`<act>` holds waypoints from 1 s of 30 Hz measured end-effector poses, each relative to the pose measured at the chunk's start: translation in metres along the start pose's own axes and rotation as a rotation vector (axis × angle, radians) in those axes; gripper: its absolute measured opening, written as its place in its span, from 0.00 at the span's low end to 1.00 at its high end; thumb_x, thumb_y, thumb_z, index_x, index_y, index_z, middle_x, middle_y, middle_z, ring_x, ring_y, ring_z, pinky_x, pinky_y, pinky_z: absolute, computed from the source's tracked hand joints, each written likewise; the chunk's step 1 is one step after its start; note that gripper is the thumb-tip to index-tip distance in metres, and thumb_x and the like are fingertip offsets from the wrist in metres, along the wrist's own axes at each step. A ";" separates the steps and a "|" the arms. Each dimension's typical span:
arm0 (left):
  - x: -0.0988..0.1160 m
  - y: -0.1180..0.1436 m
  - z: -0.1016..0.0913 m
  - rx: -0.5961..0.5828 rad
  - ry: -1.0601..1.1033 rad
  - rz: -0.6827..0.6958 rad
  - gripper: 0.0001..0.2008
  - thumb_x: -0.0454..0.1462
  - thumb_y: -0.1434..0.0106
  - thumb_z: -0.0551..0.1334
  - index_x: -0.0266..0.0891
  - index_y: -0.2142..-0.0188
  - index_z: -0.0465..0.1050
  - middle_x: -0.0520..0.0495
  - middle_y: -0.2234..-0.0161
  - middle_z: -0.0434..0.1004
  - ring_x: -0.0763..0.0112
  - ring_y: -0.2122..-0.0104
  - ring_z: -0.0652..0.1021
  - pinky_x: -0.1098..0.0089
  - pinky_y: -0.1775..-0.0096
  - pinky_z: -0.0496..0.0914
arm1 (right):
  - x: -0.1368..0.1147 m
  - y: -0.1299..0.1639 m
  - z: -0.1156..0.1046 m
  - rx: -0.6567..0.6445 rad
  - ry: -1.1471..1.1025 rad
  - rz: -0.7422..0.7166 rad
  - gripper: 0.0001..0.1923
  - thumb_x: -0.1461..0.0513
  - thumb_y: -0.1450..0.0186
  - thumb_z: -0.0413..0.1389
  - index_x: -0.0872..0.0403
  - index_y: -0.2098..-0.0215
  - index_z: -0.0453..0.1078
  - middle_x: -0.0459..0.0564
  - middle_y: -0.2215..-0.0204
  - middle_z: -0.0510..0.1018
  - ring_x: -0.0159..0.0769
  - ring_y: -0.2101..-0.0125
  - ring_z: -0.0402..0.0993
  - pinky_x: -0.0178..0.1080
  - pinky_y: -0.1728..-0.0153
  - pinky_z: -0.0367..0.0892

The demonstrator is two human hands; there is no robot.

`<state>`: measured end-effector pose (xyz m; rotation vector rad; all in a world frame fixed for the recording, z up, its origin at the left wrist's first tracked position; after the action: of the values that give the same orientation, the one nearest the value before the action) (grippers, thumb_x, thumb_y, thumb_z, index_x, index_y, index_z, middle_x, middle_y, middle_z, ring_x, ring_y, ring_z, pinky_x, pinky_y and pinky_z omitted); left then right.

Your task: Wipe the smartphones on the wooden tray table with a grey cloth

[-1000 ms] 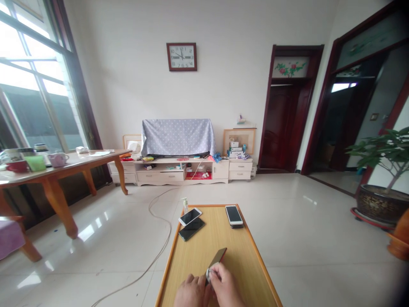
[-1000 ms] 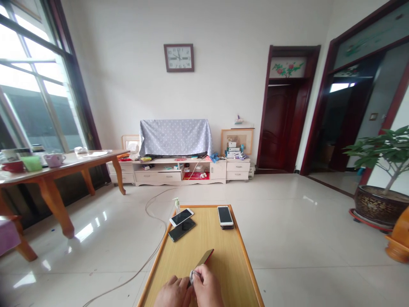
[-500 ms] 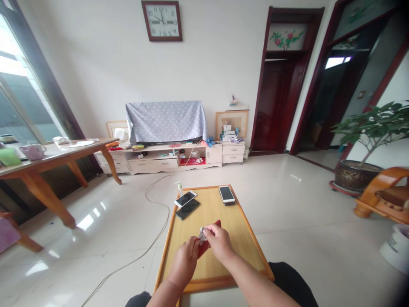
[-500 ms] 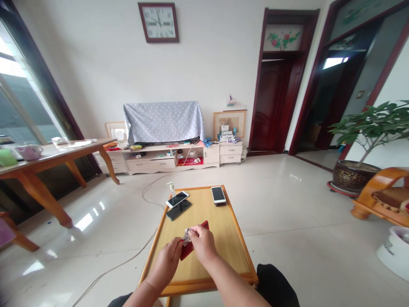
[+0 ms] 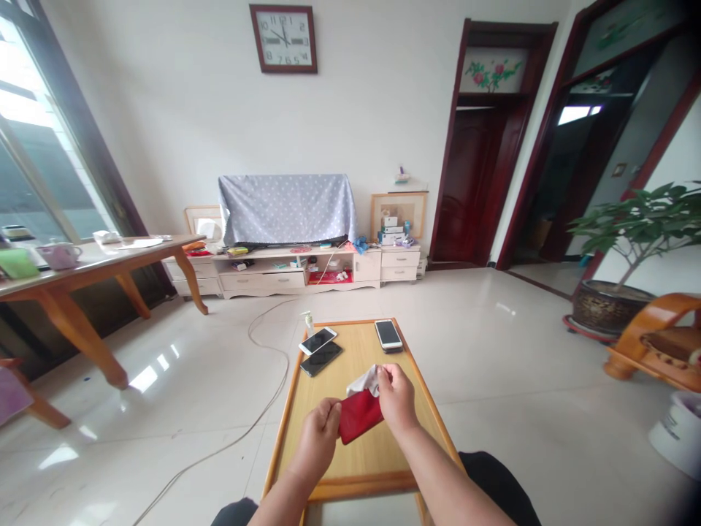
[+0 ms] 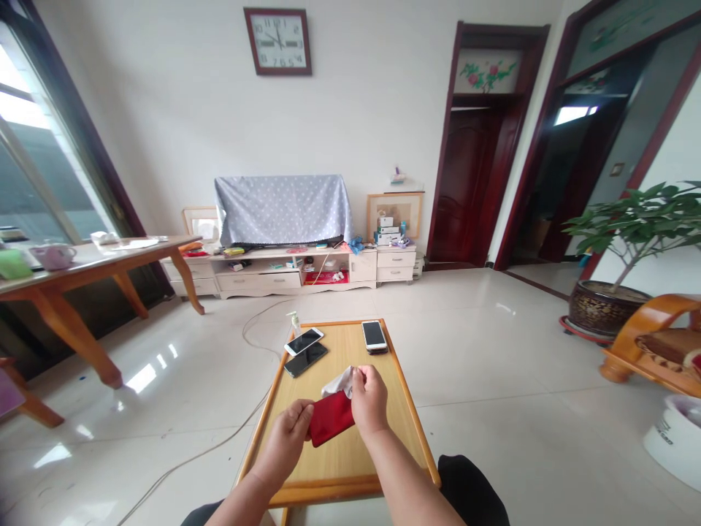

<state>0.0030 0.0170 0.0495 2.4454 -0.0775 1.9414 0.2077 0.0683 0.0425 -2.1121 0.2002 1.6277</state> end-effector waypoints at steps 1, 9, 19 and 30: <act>-0.002 0.000 0.000 0.013 0.036 -0.021 0.22 0.56 0.37 0.57 0.38 0.65 0.72 0.53 0.77 0.69 0.73 0.75 0.68 0.72 0.71 0.63 | -0.002 -0.002 -0.004 0.013 -0.045 0.027 0.21 0.43 0.33 0.49 0.51 0.64 0.70 0.50 0.71 0.81 0.40 0.72 0.77 0.37 0.69 0.68; -0.008 0.000 -0.017 0.133 0.184 -0.090 0.24 0.58 0.41 0.61 0.37 0.64 0.73 0.53 0.75 0.71 0.73 0.75 0.70 0.71 0.70 0.66 | -0.037 0.027 -0.008 -0.190 -0.171 -0.035 0.20 0.44 0.31 0.51 0.51 0.64 0.67 0.47 0.72 0.78 0.36 0.75 0.75 0.36 0.71 0.68; -0.005 0.005 -0.008 0.124 0.188 -0.035 0.22 0.57 0.39 0.60 0.39 0.68 0.71 0.55 0.77 0.66 0.75 0.76 0.67 0.73 0.71 0.64 | -0.044 0.048 0.030 -0.204 0.406 -0.337 0.14 0.55 0.30 0.49 0.49 0.68 0.73 0.50 0.65 0.74 0.37 0.65 0.69 0.36 0.66 0.60; 0.008 0.012 -0.009 0.086 -0.142 0.095 0.23 0.56 0.33 0.52 0.41 0.61 0.72 0.49 0.72 0.74 0.67 0.71 0.73 0.68 0.66 0.66 | 0.056 0.020 0.007 -0.154 -0.194 0.412 0.25 0.40 0.38 0.54 0.52 0.65 0.73 0.51 0.70 0.80 0.40 0.71 0.77 0.38 0.74 0.70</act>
<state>-0.0050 0.0049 0.0594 2.6803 -0.1168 1.8402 0.2102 0.0632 -0.0174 -2.1047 0.4862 2.1341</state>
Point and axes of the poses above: each hand's wrist, its own y-axis away from the middle knuckle, its own z-axis out of the palm, x = y × z, the point moved 6 cm from there along -y, towards the middle knuckle
